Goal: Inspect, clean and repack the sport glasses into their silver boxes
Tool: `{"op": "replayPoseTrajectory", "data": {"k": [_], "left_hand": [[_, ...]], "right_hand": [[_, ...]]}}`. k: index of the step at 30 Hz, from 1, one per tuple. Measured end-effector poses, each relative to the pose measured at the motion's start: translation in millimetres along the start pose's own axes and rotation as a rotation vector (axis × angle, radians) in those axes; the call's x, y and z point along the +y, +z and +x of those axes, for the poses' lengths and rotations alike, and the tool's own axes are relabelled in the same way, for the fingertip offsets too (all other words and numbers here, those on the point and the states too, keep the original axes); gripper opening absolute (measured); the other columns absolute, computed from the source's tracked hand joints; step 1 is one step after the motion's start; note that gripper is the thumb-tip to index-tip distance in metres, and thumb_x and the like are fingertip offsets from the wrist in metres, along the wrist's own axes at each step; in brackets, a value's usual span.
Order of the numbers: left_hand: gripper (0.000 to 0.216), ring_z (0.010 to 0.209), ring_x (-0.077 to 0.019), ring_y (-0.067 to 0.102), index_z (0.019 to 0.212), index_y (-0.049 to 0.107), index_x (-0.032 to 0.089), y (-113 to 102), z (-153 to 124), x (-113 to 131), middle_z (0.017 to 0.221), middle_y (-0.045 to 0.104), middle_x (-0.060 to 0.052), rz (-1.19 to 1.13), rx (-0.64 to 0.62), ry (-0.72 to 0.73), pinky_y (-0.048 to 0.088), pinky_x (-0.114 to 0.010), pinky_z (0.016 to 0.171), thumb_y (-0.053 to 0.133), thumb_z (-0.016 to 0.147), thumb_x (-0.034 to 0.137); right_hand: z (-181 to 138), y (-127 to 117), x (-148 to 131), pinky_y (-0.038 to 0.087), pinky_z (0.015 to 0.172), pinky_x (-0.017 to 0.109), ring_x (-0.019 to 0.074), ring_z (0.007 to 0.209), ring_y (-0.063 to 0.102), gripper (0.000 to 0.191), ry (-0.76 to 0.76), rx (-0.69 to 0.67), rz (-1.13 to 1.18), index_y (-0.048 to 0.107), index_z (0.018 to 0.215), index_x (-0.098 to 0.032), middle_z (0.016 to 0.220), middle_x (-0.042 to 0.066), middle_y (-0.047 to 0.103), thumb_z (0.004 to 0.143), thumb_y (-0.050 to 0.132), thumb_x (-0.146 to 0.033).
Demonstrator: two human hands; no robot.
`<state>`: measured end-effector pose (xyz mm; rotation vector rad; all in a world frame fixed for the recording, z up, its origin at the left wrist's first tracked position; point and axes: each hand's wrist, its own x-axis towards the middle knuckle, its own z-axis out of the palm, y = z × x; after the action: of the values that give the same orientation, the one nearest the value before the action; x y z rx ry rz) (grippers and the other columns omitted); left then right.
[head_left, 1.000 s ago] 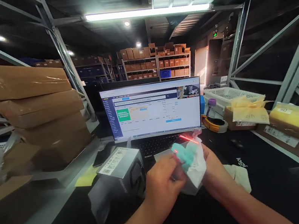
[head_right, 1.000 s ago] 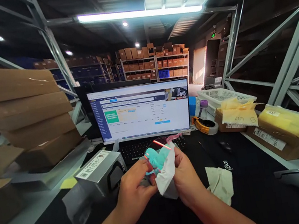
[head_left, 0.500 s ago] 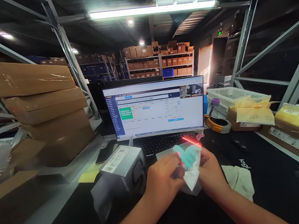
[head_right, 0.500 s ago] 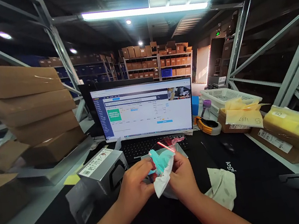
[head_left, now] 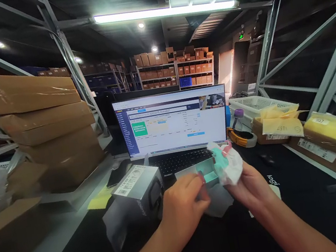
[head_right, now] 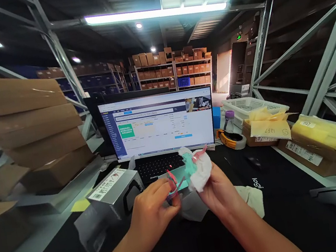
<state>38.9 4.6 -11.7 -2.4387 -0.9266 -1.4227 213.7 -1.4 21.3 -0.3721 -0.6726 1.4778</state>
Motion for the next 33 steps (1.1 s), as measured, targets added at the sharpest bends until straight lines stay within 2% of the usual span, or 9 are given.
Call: {"op": "replayPoseTrajectory", "data": {"k": [5, 7, 9, 13, 20, 23, 28, 31, 33], "left_hand": [[0.017, 0.075, -0.0168, 0.067, 0.083, 0.06, 0.021, -9.6, 2.6, -1.1, 0.084, 0.071, 0.0, 0.045, 0.089, -0.054, 0.05, -0.025, 0.066, 0.06, 0.078, 0.005], [0.017, 0.076, -0.0169, 0.068, 0.084, 0.061, 0.021, -15.0, 3.5, -0.5, 0.087, 0.073, -0.001, 0.027, 0.091, -0.065, 0.05, -0.025, 0.066, 0.059, 0.079, 0.006], [0.017, 0.079, -0.0173, 0.07, 0.087, 0.062, 0.021, -18.5, 4.4, 0.0, 0.09, 0.074, -0.002, 0.023, 0.084, -0.063, 0.051, -0.025, 0.066, 0.059, 0.08, 0.007], [0.018, 0.076, -0.0169, 0.069, 0.087, 0.063, 0.022, -15.5, 4.9, -0.9, 0.089, 0.074, 0.0, 0.041, 0.048, -0.078, 0.05, -0.025, 0.064, 0.06, 0.078, 0.007], [0.017, 0.072, -0.0163, 0.065, 0.08, 0.06, 0.021, -3.4, -0.2, 1.0, 0.084, 0.071, 0.0, 0.121, 0.026, 0.003, 0.047, -0.025, 0.063, 0.058, 0.079, 0.004], [0.017, 0.069, -0.0154, 0.064, 0.079, 0.059, 0.02, -4.7, -0.6, 2.9, 0.078, 0.068, 0.0, 0.102, 0.027, 0.004, 0.048, -0.025, 0.064, 0.057, 0.08, 0.004], [0.017, 0.08, -0.0177, 0.07, 0.084, 0.063, 0.02, -10.2, 3.8, 2.3, 0.089, 0.074, -0.001, 0.107, 0.064, -0.006, 0.052, -0.025, 0.069, 0.057, 0.08, 0.005], [0.014, 0.079, -0.0179, 0.07, 0.083, 0.064, 0.02, -9.4, 4.5, 2.4, 0.089, 0.074, -0.002, 0.118, 0.042, 0.001, 0.052, -0.025, 0.068, 0.057, 0.082, 0.007], [0.013, 0.079, -0.0178, 0.069, 0.081, 0.063, 0.02, -6.9, 3.1, 3.1, 0.088, 0.073, -0.003, 0.12, 0.03, 0.008, 0.052, -0.025, 0.069, 0.058, 0.084, 0.009]], "right_hand": [[-12.7, -2.0, 10.4, 0.056, 0.075, 0.03, 0.0191, 0.082, 0.068, 0.05, 0.058, -0.26, -0.128, 0.07, 0.116, -0.023, 0.106, 0.006, 0.075, 0.067, 0.079, -0.027], [-16.2, -3.7, 17.4, 0.055, 0.075, 0.029, 0.0186, 0.083, 0.069, 0.054, 0.057, -0.324, -0.238, 0.067, 0.119, -0.024, 0.103, 0.005, 0.075, 0.068, 0.083, -0.031], [-16.6, -6.1, 24.8, 0.053, 0.073, 0.027, 0.0166, 0.079, 0.069, 0.047, 0.022, -0.34, -0.36, 0.065, 0.116, -0.025, 0.094, 0.003, 0.075, 0.073, 0.084, -0.032], [-9.3, -9.5, 32.4, 0.053, 0.07, 0.026, 0.0146, 0.071, 0.067, 0.037, -0.018, -0.275, -0.469, 0.066, 0.105, -0.023, 0.086, 0.001, 0.074, 0.075, 0.084, -0.033], [-1.5, 1.8, 5.9, 0.056, 0.072, 0.024, 0.0134, 0.07, 0.065, 0.04, 0.041, -0.014, -0.119, 0.071, 0.09, -0.024, 0.085, 0.0, 0.073, 0.057, 0.093, -0.025], [-4.7, 4.4, 6.2, 0.056, 0.073, 0.026, 0.0131, 0.069, 0.064, 0.035, -0.007, -0.024, -0.093, 0.072, 0.09, -0.025, 0.084, -0.002, 0.073, 0.062, 0.092, -0.027], [-9.3, 1.9, 31.8, 0.056, 0.075, 0.029, 0.0159, 0.073, 0.068, 0.034, 0.004, -0.167, -0.245, 0.073, 0.093, -0.023, 0.084, 0.0, 0.075, 0.064, 0.092, -0.025], [-8.6, 4.1, 25.8, 0.055, 0.07, 0.024, 0.014, 0.071, 0.067, 0.039, 0.049, -0.109, -0.174, 0.074, 0.091, -0.022, 0.082, 0.0, 0.075, 0.059, 0.094, -0.025], [-7.1, 6.3, 12.7, 0.057, 0.074, 0.023, 0.0138, 0.076, 0.069, 0.041, 0.067, -0.036, -0.08, 0.075, 0.091, -0.022, 0.088, 0.0, 0.076, 0.056, 0.095, -0.025]]}}
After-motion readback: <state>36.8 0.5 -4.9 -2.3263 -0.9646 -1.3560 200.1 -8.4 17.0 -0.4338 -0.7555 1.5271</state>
